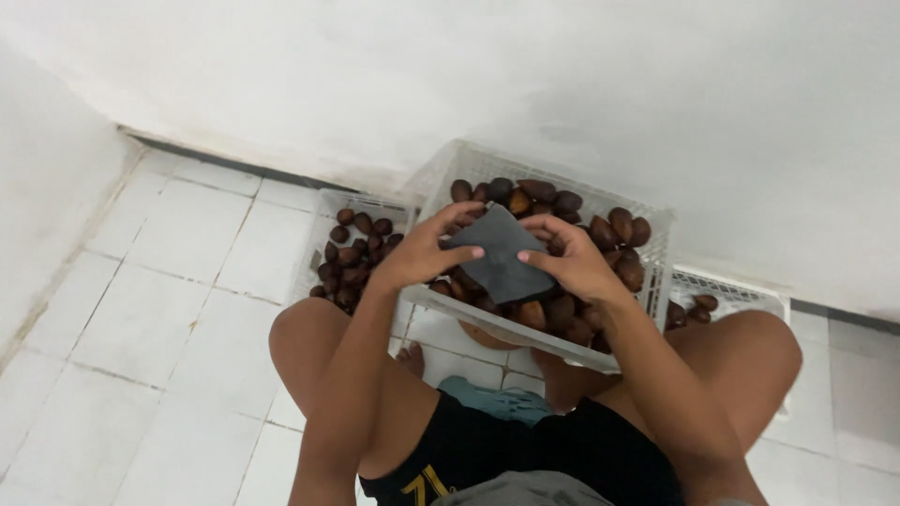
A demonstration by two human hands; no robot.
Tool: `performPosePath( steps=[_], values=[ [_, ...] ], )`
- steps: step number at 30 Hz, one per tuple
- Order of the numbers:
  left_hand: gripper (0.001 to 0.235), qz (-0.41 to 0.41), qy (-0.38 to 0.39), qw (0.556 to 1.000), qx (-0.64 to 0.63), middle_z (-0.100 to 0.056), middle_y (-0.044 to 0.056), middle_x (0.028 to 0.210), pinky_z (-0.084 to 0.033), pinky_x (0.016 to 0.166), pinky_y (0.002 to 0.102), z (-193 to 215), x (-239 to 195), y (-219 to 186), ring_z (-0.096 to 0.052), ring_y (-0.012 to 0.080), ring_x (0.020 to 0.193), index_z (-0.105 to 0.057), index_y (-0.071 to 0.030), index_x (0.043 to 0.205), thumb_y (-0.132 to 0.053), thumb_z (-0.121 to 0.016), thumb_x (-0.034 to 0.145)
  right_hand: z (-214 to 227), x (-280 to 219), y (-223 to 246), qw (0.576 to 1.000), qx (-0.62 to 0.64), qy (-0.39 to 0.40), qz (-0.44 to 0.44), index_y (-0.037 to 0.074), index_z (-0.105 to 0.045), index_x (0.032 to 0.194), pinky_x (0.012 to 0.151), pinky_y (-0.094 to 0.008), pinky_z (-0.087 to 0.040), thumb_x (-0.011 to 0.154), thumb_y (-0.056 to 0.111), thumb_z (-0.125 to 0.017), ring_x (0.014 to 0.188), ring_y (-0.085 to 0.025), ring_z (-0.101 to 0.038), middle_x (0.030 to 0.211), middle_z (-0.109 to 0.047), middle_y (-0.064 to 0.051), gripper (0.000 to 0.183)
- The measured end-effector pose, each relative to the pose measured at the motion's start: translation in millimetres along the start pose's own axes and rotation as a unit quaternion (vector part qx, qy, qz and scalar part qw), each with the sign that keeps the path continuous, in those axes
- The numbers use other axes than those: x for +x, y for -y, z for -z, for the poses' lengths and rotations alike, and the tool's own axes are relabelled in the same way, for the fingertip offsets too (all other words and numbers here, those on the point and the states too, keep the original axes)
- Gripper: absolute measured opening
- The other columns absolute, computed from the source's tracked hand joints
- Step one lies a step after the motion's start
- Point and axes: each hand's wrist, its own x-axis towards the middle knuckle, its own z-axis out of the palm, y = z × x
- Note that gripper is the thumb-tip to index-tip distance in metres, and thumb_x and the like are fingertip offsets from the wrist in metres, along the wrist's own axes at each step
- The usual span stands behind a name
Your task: The person sits cross-legged on a tiled floor and wipes brown oval fruits with a gray cloth. They pick each fruit from a central white crate, rub its surface, and place it into a smaller crate to the left. The person repeats this process for several fruits.
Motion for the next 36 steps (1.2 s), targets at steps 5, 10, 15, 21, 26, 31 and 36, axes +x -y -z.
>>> performPosePath(
  steps=[5, 10, 15, 21, 26, 31, 36],
  values=[
    [0.060, -0.036, -0.021, 0.996, -0.078, -0.057, 0.013, 0.143, -0.036, 0.118, 0.049, -62, 26, 27, -0.048, 0.0290, 0.136, -0.054, -0.017, 0.146, -0.024, -0.080, 0.092, 32, -24, -7, 0.998, -0.061, -0.024, -0.018, 0.004, -0.066, 0.125, 0.109, -0.054, -0.042, 0.084, 0.002, -0.080, 0.122, -0.029, -0.063, 0.121, -0.072, -0.016, 0.043],
    [0.028, 0.024, -0.081, 0.980, -0.180, -0.074, 0.004, 0.108, -0.052, 0.096, 0.037, -96, 47, 40, -0.064, 0.0151, 0.105, -0.071, -0.012, 0.116, -0.016, -0.082, 0.091, 64, -42, -38, 0.997, -0.004, -0.072, -0.027, 0.010, -0.066, 0.130, 0.106, -0.045, -0.044, 0.084, 0.013, -0.083, 0.120, -0.022, -0.063, 0.120, -0.073, -0.012, 0.050],
    [0.029, 0.095, -0.119, 0.957, -0.245, -0.060, 0.003, 0.092, -0.045, 0.083, 0.032, -132, 55, 31, -0.055, 0.0183, 0.093, -0.066, -0.008, 0.097, -0.021, -0.087, 0.084, 63, -59, -78, 0.970, 0.231, -0.067, 0.033, 0.001, -0.050, 0.149, 0.107, -0.053, -0.043, 0.060, 0.036, -0.093, 0.128, -0.033, -0.057, 0.138, -0.063, -0.024, 0.105],
    [0.038, 0.137, -0.099, 0.978, -0.121, -0.062, 0.007, 0.083, -0.049, 0.076, 0.036, -136, 84, 107, -0.060, 0.0202, 0.083, -0.064, -0.009, 0.094, -0.045, -0.074, 0.096, 28, -59, -43, 0.894, 0.331, -0.239, -0.185, -0.001, -0.061, 0.131, 0.091, -0.055, -0.058, 0.080, 0.000, -0.082, 0.111, -0.034, -0.070, 0.121, -0.071, -0.018, 0.055],
    [0.050, 0.122, -0.095, 0.987, -0.043, -0.070, 0.018, 0.094, -0.053, 0.083, 0.044, -111, 99, 96, -0.067, 0.0278, 0.090, -0.065, -0.003, 0.106, -0.050, -0.047, 0.109, 62, -51, -44, 0.860, 0.387, -0.263, -0.201, 0.001, -0.053, 0.142, 0.105, -0.058, -0.046, 0.085, 0.011, -0.077, 0.122, -0.038, -0.062, 0.135, -0.062, -0.022, 0.063],
    [0.048, 0.112, -0.126, 0.986, 0.017, -0.073, 0.021, 0.101, -0.058, 0.082, 0.046, -80, 96, 66, -0.071, 0.0309, 0.093, -0.065, -0.001, 0.113, -0.046, -0.050, 0.108, 103, -55, -1, 0.809, 0.460, -0.314, -0.189, 0.007, -0.063, 0.135, 0.114, -0.050, -0.046, 0.088, 0.031, -0.074, 0.127, -0.032, -0.064, 0.136, -0.066, -0.016, 0.054],
    [0.034, 0.127, -0.001, 0.914, 0.385, -0.070, 0.025, 0.109, -0.058, 0.084, 0.051, -63, 95, 84, -0.069, 0.0395, 0.103, -0.064, 0.002, 0.124, -0.024, -0.058, 0.103, 115, -67, 40, 0.773, 0.496, -0.371, -0.136, 0.008, -0.067, 0.125, 0.113, -0.048, -0.051, 0.084, 0.036, -0.075, 0.121, -0.029, -0.069, 0.131, -0.071, -0.010, 0.050]
  ],
)
